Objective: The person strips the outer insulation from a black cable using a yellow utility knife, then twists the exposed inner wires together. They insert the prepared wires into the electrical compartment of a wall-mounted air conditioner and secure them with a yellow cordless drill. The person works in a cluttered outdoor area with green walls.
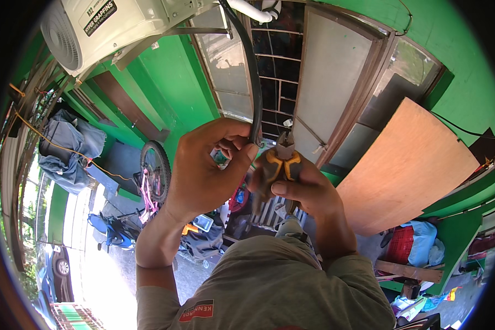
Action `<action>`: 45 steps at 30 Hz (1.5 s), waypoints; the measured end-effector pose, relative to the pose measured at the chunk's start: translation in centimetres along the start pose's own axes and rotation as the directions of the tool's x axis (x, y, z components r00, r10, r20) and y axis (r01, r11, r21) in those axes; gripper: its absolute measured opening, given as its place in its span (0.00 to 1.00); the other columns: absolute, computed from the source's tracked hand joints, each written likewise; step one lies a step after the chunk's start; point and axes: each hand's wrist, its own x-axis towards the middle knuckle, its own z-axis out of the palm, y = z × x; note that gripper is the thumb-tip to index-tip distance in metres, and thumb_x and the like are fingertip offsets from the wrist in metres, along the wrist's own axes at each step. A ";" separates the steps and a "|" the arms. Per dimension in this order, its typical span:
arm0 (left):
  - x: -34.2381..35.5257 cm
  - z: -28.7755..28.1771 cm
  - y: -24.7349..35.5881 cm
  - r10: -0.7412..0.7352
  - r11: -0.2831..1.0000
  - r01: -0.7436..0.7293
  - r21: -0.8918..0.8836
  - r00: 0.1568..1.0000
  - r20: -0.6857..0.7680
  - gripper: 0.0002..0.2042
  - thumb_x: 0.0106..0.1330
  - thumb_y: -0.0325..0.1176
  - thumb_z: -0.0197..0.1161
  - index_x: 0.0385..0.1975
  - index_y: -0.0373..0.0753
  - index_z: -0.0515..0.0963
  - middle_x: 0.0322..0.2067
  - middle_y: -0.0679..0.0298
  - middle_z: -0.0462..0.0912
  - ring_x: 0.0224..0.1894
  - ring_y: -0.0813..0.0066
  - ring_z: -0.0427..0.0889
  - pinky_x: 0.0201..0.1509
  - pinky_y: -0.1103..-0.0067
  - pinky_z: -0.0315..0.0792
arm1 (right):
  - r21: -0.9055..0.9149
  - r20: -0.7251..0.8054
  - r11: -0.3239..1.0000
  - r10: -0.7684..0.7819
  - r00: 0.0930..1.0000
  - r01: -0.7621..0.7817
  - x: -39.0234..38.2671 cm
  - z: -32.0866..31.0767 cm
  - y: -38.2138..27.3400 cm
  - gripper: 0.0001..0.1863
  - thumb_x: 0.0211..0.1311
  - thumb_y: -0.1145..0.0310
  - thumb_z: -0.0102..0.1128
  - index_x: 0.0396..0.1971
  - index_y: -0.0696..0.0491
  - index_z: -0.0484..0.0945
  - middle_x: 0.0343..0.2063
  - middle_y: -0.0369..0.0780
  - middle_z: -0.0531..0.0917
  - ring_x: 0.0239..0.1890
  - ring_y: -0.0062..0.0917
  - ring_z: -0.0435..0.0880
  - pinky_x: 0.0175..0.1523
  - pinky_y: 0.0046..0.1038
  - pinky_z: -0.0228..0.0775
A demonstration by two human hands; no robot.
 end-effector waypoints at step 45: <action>-0.3 3.7 -2.6 -0.073 0.993 0.089 0.075 0.979 -0.190 0.07 0.67 0.20 0.71 0.42 0.28 0.82 0.35 0.53 0.89 0.38 0.66 0.92 0.43 0.73 0.84 | -0.734 -0.436 0.677 -0.530 0.727 0.054 4.8 2.4 4.0 0.24 0.70 0.75 0.59 0.63 0.61 0.65 0.53 0.57 0.77 0.54 0.54 0.81 0.60 0.47 0.72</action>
